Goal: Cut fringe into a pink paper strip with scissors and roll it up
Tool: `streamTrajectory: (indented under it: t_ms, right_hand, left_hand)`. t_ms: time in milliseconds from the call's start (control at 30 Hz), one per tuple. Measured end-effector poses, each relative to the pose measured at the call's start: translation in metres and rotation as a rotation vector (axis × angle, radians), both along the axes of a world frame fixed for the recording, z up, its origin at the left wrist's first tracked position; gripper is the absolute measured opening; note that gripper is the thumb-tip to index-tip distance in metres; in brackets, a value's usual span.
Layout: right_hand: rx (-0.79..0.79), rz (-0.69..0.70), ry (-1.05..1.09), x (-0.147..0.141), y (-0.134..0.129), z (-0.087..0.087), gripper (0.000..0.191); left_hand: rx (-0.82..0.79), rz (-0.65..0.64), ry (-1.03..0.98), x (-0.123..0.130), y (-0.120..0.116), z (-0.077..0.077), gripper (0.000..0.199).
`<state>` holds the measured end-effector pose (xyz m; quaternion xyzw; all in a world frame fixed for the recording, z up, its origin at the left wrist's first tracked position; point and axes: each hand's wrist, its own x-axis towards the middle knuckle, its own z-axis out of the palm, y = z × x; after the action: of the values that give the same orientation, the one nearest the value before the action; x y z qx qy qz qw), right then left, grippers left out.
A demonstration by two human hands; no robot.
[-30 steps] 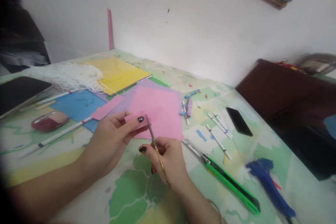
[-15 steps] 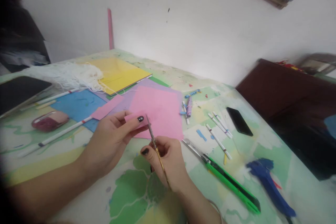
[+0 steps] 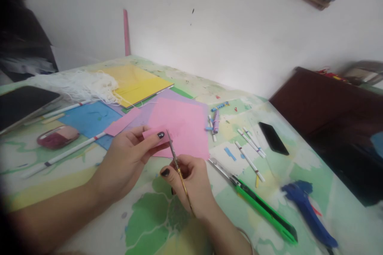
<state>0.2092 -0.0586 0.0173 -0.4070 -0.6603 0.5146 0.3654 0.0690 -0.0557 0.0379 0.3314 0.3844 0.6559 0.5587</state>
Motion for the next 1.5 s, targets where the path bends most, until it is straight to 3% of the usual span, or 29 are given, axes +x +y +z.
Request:
streamTrajectory:
  t_ms: [567, 1500]
  right_hand:
    - [-0.002, -0.040, -0.100, 0.0000, 0.0012, -0.0020, 0.048]
    - [-0.083, -0.100, -0.121, -0.0024, 0.0019, 0.0016, 0.039]
  left_hand:
    - [-0.013, -0.002, 0.006, 0.0005, -0.0008, 0.0000, 0.012]
    - [-0.013, -0.004, -0.022, 0.0007, -0.0007, 0.0014, 0.010]
